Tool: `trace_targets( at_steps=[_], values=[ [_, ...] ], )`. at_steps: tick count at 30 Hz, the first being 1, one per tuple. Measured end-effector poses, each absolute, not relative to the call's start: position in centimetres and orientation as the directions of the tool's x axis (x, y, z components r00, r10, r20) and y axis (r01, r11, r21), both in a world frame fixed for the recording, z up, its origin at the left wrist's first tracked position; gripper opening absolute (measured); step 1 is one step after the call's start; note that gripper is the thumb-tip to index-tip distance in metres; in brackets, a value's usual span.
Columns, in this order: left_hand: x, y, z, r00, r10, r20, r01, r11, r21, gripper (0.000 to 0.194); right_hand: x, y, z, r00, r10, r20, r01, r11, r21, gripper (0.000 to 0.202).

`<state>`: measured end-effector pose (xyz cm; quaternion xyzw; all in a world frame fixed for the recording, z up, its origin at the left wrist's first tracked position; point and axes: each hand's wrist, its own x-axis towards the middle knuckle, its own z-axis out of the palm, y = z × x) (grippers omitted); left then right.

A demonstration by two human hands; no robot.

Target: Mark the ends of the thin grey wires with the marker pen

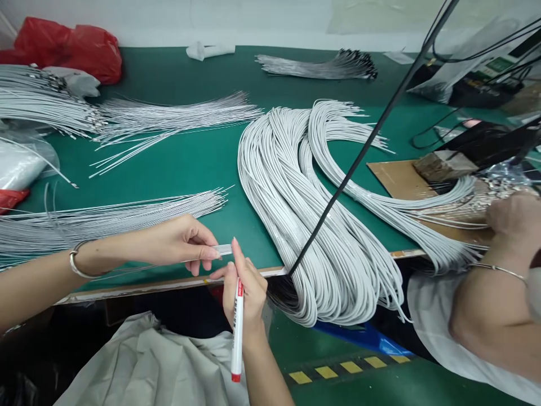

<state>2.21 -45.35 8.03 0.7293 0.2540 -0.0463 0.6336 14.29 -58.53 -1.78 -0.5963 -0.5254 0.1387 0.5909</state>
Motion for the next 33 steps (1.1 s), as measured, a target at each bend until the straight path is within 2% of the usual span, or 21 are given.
trace_targets(
  at_steps=[4, 9, 12, 15, 20, 22, 27, 30, 33],
  values=[
    [2.5, -45.4, 8.1, 0.875, 0.306, -0.376, 0.415, -0.072, 0.907, 0.029, 13.4, -58.7, -2.4, 0.455, 0.794, 0.403, 0.396, 0.225, -0.89, 0.052],
    [2.6, -44.8, 6.8, 0.871, 0.298, -0.391, 0.433, -0.088, 0.897, 0.035, 14.8, -58.6, -3.2, 0.376, 0.843, 0.385, 0.411, 0.221, -0.885, 0.051],
    [2.9, -44.1, 4.3, 0.844, 0.263, -0.467, 0.496, -0.053, 0.867, 0.036, 16.5, -58.1, -3.6, 0.515, 0.767, 0.382, 0.269, 0.279, -0.922, 0.059],
    [3.4, -43.7, 1.6, 0.811, 0.224, -0.54, 0.555, -0.002, 0.832, 0.032, 17.6, -57.8, -4.0, 0.636, 0.679, 0.366, 0.147, 0.359, -0.922, 0.034],
    [3.8, -43.4, 0.0, 0.784, 0.201, -0.587, 0.584, 0.08, 0.808, 0.027, 18.1, -58.0, -4.8, 0.529, 0.797, 0.292, 0.236, 0.193, -0.952, 0.002],
    [3.9, -43.3, 0.2, 0.782, 0.187, -0.594, 0.592, 0.074, 0.802, 0.025, 18.2, -57.9, -4.7, 0.525, 0.804, 0.278, 0.256, 0.162, -0.953, 0.002],
    [3.8, -43.1, 0.3, 0.791, 0.161, -0.59, 0.587, 0.071, 0.807, 0.025, 18.1, -57.3, -3.9, 0.549, 0.758, 0.352, 0.446, 0.091, -0.891, 0.023],
    [3.8, -43.1, -0.1, 0.787, 0.157, -0.597, 0.592, 0.078, 0.802, 0.027, 17.9, -57.2, -3.7, 0.513, 0.758, 0.402, 0.49, 0.126, -0.862, 0.022],
    [3.9, -43.1, -0.3, 0.784, 0.154, -0.601, 0.599, 0.063, 0.798, 0.028, 17.9, -57.5, -4.1, 0.522, 0.756, 0.395, 0.462, 0.138, -0.876, 0.014]
  ],
)
